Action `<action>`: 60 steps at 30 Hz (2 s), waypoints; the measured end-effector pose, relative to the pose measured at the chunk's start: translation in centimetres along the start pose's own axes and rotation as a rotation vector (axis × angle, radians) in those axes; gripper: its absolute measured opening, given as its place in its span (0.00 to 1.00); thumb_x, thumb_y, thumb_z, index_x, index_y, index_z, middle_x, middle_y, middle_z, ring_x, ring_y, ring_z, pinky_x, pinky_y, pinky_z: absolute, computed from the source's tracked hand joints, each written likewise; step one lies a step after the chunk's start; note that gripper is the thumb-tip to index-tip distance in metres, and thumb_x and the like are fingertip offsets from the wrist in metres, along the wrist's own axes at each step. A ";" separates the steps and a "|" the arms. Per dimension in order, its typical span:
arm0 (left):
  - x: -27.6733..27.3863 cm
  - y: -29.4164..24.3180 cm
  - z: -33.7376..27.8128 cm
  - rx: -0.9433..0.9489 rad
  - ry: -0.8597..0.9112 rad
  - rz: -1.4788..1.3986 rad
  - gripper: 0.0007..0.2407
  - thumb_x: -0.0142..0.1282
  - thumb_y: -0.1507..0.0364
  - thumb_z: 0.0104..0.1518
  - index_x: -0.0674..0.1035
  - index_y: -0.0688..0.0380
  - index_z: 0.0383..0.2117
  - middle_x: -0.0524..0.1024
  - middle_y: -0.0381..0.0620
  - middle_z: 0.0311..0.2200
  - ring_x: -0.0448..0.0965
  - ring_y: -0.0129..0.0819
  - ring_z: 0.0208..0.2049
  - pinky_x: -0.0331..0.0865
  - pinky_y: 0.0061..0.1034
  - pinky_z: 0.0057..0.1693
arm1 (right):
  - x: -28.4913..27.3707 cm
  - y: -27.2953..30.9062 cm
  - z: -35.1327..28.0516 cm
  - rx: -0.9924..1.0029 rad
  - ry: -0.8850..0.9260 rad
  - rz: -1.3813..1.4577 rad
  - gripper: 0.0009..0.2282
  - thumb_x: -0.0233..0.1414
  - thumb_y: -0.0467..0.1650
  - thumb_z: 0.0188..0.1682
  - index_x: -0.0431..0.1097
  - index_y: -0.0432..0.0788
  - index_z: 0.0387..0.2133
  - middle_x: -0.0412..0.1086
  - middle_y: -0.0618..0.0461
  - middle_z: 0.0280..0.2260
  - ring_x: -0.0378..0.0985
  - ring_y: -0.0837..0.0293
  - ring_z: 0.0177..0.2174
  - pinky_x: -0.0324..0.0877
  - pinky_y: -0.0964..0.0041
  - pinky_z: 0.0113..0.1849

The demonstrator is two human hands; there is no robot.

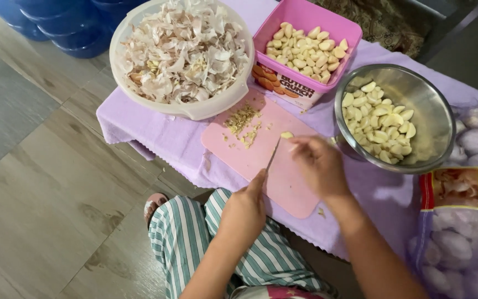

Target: The person is peeling garlic cloves by hand and then mincing them using a knife on a cutting board.

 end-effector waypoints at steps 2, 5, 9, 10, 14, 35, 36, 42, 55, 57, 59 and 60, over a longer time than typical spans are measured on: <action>-0.9 -0.9 -0.2 -0.045 0.020 -0.038 0.21 0.39 0.70 0.69 0.67 0.50 0.70 0.80 0.59 0.24 0.80 0.58 0.22 0.75 0.49 0.32 | -1.3 1.6 1.1 0.241 0.004 0.130 0.11 0.46 0.29 0.54 0.77 0.44 0.42 0.77 0.51 0.38 0.76 0.60 0.33 0.67 0.69 0.31; -0.8 -0.7 0.2 -0.028 -0.005 -0.086 0.20 0.40 0.71 0.68 0.65 0.51 0.68 0.79 0.58 0.20 0.80 0.59 0.20 0.73 0.50 0.30 | -1.4 1.0 2.6 0.413 0.039 0.255 0.08 0.49 0.32 0.53 0.75 0.45 0.38 0.70 0.55 0.30 0.68 0.63 0.29 0.60 0.70 0.29; -2.3 -2.9 -0.3 -0.073 -0.007 -0.045 0.23 0.43 0.71 0.68 0.62 0.49 0.71 0.82 0.70 0.43 0.85 0.67 0.43 0.82 0.54 0.48 | 0.2 -3.2 5.9 -0.204 -0.030 -0.086 0.09 0.65 0.23 0.45 0.81 0.40 0.39 0.75 0.44 0.33 0.81 0.51 0.31 0.77 0.66 0.34; -2.3 -3.0 -0.3 -0.075 -0.007 -0.044 0.23 0.43 0.71 0.68 0.62 0.49 0.71 0.82 0.70 0.43 0.85 0.67 0.43 0.82 0.54 0.48 | 0.7 -3.3 6.1 -0.204 -0.029 -0.085 0.09 0.65 0.23 0.45 0.81 0.40 0.39 0.75 0.44 0.33 0.81 0.51 0.31 0.77 0.66 0.34; -1.4 -2.6 0.4 0.014 -0.037 0.039 0.22 0.44 0.73 0.67 0.67 0.49 0.69 0.83 0.68 0.41 0.86 0.66 0.40 0.84 0.52 0.43 | 2.1 -3.8 6.5 -0.225 0.037 -0.330 0.07 0.64 0.25 0.45 0.83 0.43 0.37 0.76 0.44 0.32 0.83 0.45 0.34 0.80 0.59 0.34; 0.7 -2.1 3.3 0.077 -0.019 0.191 0.27 0.50 0.76 0.60 0.67 0.57 0.70 0.83 0.67 0.39 0.87 0.64 0.41 0.83 0.51 0.44 | 2.2 -4.2 6.2 -0.204 0.043 -0.326 0.07 0.65 0.26 0.43 0.83 0.46 0.35 0.79 0.45 0.32 0.84 0.45 0.34 0.79 0.59 0.34; 0.7 -2.0 3.4 0.066 -0.011 0.189 0.27 0.50 0.76 0.60 0.67 0.56 0.70 0.83 0.66 0.39 0.87 0.64 0.41 0.83 0.51 0.45 | 2.2 -4.1 6.2 -0.194 0.061 -0.331 0.08 0.66 0.26 0.42 0.83 0.46 0.36 0.79 0.46 0.32 0.84 0.46 0.34 0.79 0.60 0.33; -1.3 -1.8 1.8 -0.017 -0.019 0.038 0.24 0.47 0.73 0.63 0.68 0.49 0.70 0.84 0.66 0.38 0.86 0.64 0.41 0.83 0.50 0.46 | 0.8 -1.6 4.9 -0.107 0.070 -0.021 0.20 0.66 0.22 0.40 0.76 0.41 0.48 0.79 0.42 0.39 0.83 0.49 0.39 0.79 0.64 0.38; -1.6 -1.7 0.8 -0.038 -0.091 -0.093 0.21 0.43 0.69 0.69 0.65 0.52 0.69 0.84 0.68 0.41 0.86 0.65 0.42 0.83 0.51 0.48 | 0.3 0.3 2.7 -0.229 -0.012 0.256 0.16 0.67 0.19 0.40 0.78 0.38 0.42 0.76 0.48 0.35 0.79 0.63 0.33 0.77 0.73 0.36; -1.3 -1.5 0.9 -0.013 -0.104 -0.060 0.21 0.44 0.68 0.69 0.64 0.52 0.69 0.83 0.69 0.42 0.86 0.67 0.43 0.82 0.54 0.48 | 0.7 0.3 2.9 -0.177 0.058 0.386 0.17 0.68 0.20 0.40 0.76 0.38 0.44 0.76 0.51 0.36 0.78 0.66 0.34 0.76 0.76 0.37; -1.5 -2.0 0.5 -0.021 -0.108 -0.055 0.21 0.44 0.68 0.69 0.64 0.51 0.69 0.83 0.69 0.42 0.85 0.67 0.43 0.82 0.54 0.48 | -0.4 2.6 3.5 -0.175 0.085 0.369 0.16 0.67 0.21 0.41 0.76 0.38 0.44 0.75 0.53 0.36 0.77 0.66 0.34 0.75 0.75 0.37; -1.5 -2.3 0.4 -0.030 -0.111 -0.051 0.21 0.43 0.68 0.69 0.64 0.50 0.69 0.83 0.68 0.42 0.85 0.68 0.42 0.82 0.54 0.48 | -0.9 3.7 3.7 -0.172 0.113 0.353 0.15 0.66 0.21 0.42 0.76 0.38 0.43 0.74 0.54 0.35 0.75 0.65 0.35 0.74 0.74 0.38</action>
Point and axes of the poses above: each hand's wrist, its own z-axis towards the middle knuckle, its own x-axis out of the palm, y = z × x, the point moved 3 cm from there along z, towards the middle knuckle
